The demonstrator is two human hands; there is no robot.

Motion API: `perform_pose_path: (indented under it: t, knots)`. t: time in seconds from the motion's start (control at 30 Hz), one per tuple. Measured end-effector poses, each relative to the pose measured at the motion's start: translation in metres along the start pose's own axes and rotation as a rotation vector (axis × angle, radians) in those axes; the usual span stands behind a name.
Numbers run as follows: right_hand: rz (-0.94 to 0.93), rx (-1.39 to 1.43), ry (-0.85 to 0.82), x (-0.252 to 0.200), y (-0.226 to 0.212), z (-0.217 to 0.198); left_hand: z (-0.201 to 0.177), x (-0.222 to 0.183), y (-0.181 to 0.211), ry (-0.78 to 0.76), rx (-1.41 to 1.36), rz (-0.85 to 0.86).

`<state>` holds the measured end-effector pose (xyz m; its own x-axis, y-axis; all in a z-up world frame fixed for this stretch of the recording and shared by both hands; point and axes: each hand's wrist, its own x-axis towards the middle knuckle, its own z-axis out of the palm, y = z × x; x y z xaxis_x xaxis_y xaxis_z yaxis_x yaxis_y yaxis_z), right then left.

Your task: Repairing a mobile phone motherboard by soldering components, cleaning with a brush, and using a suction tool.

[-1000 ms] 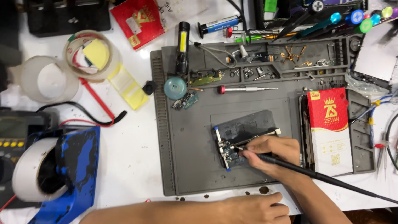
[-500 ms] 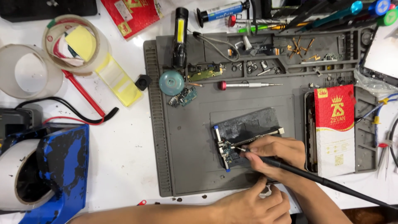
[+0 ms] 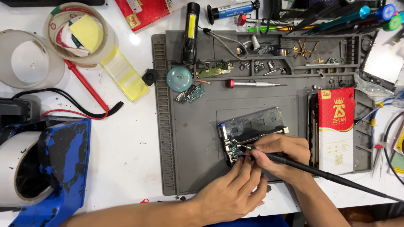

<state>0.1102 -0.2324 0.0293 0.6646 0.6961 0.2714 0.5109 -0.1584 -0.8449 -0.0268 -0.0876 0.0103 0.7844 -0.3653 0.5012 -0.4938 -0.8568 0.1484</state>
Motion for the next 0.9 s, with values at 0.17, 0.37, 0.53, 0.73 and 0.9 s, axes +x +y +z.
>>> perform_pose_path:
  t: [0.17, 0.37, 0.53, 0.73, 0.9]
  knots:
    - [0.017, 0.114, 0.003, 0.006, -0.001, 0.001, -0.002, 0.001, -0.003, 0.011, 0.024, 0.006]
    - [0.257, 0.414, -0.003, 0.006, 0.001, -0.019, -0.001, 0.001, -0.004, 0.035, 0.060, -0.007]
    - [0.401, 0.466, 0.104, 0.014, 0.006, -0.012, 0.001, 0.000, -0.003, 0.046, 0.048, -0.009]
    - [0.257, 0.401, 0.022, 0.016, 0.011, -0.001, 0.002, -0.004, -0.004, 0.054, 0.025, -0.037]
    - [0.376, 0.426, -0.040, 0.024, 0.003, -0.005, 0.002, -0.003, -0.006, 0.050, 0.036, -0.034]
